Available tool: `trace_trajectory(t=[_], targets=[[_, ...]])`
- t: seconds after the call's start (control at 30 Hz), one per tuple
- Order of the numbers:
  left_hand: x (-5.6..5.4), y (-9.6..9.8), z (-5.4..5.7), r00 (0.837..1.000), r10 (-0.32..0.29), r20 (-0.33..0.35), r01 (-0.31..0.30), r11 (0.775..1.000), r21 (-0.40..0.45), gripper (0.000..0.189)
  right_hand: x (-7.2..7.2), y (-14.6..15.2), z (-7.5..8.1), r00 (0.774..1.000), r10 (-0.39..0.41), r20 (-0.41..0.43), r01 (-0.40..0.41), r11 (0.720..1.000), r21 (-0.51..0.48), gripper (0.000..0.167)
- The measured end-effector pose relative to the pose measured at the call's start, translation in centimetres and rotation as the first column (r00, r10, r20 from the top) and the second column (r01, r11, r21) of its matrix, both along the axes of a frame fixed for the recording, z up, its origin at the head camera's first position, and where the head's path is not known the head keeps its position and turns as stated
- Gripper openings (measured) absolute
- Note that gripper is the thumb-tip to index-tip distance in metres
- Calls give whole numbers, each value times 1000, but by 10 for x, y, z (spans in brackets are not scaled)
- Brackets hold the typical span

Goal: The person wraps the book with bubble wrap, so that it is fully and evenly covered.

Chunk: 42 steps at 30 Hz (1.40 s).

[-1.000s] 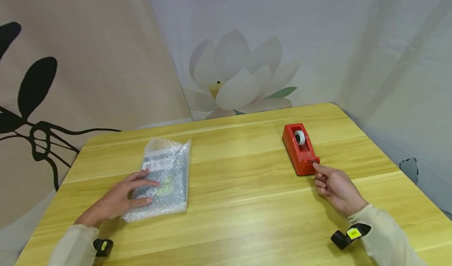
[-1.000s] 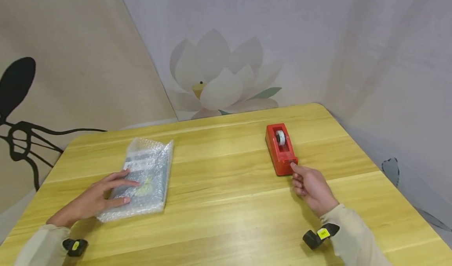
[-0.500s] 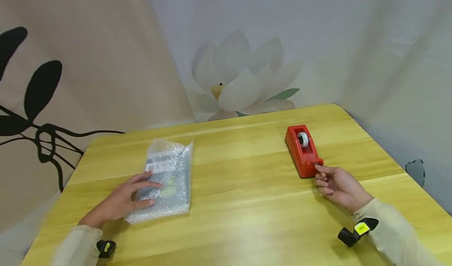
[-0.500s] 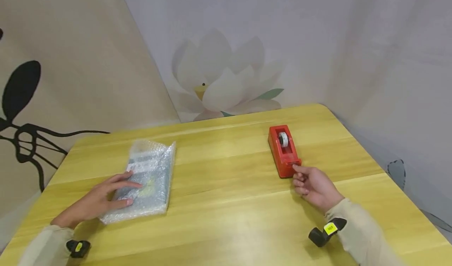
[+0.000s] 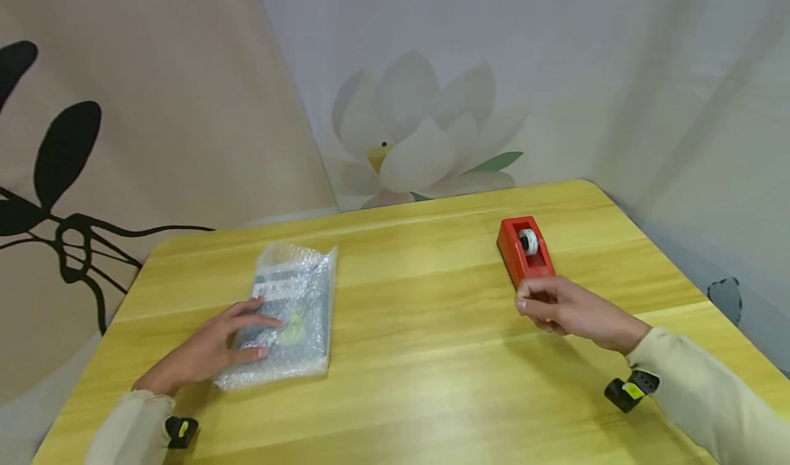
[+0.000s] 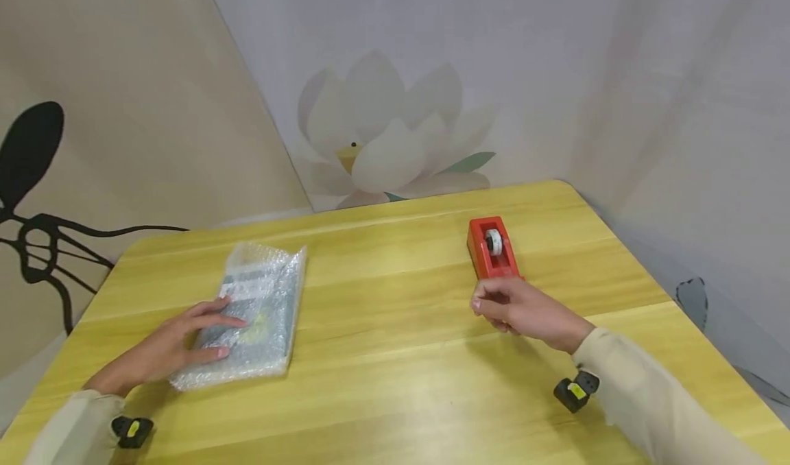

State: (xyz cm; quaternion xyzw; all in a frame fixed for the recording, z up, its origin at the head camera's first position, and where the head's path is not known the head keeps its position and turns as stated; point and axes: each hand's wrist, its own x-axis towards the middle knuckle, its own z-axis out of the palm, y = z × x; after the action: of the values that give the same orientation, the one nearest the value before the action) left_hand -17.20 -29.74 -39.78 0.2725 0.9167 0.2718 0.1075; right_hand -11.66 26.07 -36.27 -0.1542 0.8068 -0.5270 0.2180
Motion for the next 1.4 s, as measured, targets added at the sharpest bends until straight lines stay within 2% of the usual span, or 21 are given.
trace_trajectory(t=[0.07,0.17,0.3,0.43,0.6,0.9,1.13,1.4], targets=[[-2,0,1,1000,-7,-5,7,1000,5,39,-3,-3,2,989,59,-134,-52,997,54,23],[-3,1,2,1000,-8,-15,8,1000,9,39,-7,-9,4,950,142,-277,-120,988,94,18],[-3,1,1,1000,4,-13,-4,1000,5,38,-11,-20,3,904,222,-366,-200,975,97,19],[-1,1,-1,1000,6,-11,-6,1000,7,39,-13,-31,2,884,249,-395,-230,968,96,19],[-1,1,1,1000,7,-22,-7,1000,10,38,-17,-47,6,865,241,-441,-189,969,158,18],[-2,3,4,1000,13,-24,-14,999,-39,40,-30,-74,9,858,287,-427,-192,948,252,19],[-5,10,10,998,17,-59,-23,994,-106,41,-40,-95,10,860,296,-416,-196,944,266,17],[-8,14,13,995,-11,-95,-5,988,-157,71,-52,-125,10,850,327,-412,-232,936,264,17]])
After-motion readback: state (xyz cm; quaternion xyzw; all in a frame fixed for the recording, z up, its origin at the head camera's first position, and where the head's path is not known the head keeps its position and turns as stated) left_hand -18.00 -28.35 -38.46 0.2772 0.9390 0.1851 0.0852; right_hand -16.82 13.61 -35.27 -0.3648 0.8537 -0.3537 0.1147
